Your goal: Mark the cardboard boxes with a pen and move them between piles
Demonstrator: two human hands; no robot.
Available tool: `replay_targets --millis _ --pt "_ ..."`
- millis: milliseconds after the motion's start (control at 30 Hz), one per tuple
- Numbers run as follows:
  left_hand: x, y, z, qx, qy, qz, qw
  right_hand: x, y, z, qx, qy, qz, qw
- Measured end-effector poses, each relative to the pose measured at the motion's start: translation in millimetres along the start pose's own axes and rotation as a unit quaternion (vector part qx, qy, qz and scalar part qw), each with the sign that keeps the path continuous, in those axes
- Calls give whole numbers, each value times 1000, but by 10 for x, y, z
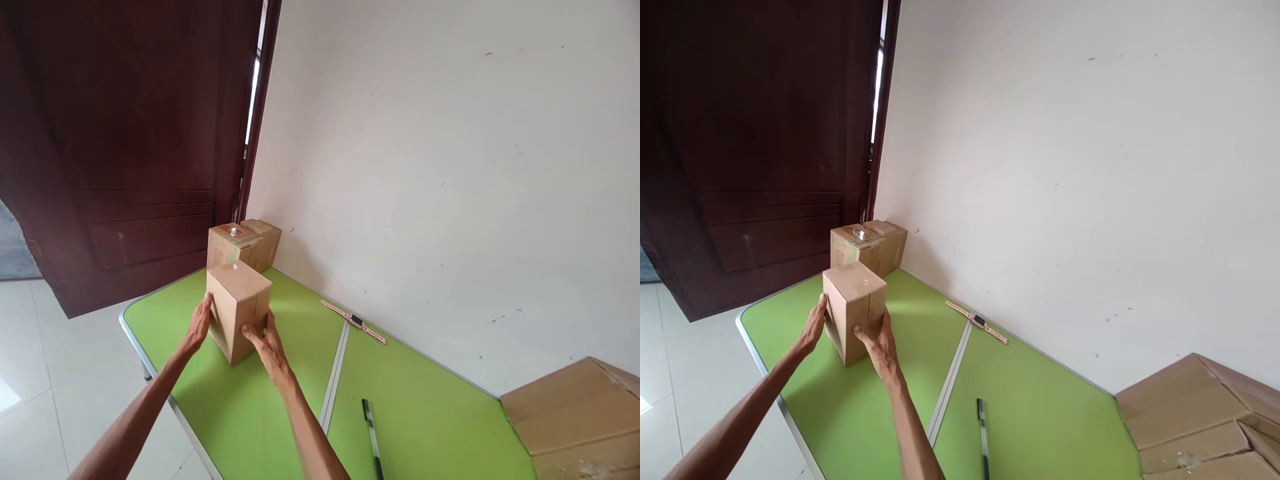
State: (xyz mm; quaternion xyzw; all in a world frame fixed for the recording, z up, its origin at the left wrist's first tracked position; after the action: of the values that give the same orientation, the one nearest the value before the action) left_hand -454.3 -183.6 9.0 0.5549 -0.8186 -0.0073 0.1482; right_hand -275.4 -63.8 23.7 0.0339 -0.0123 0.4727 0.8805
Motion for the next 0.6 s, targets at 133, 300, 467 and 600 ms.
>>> replay_targets --millis 133,300,467,600 --pt "-206 -812 67 4 -45 120 992 498 -804 -161 -24 29 -22 999" --pt "-337 -1546 42 13 -76 208 975 962 -1862 -551 -3 -13 -158 987" --pt "-505 -1656 189 71 -87 253 961 828 -2277 -632 -20 22 -156 987" --pt "-577 -1686 316 136 -64 290 945 698 -2228 -450 -8 36 -148 988"
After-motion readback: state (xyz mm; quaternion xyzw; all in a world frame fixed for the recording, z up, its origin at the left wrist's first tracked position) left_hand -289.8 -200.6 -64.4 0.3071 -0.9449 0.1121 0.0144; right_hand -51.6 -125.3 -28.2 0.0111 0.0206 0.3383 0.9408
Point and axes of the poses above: each hand's wrist, its own y-axis towards the middle knuckle, its own x-axis out of the back of the hand, z = x × y, the point moved 2 cm from there along y, towards the middle knuckle, and after that the axes turned 1 degree about y, right-handed, at the moved point
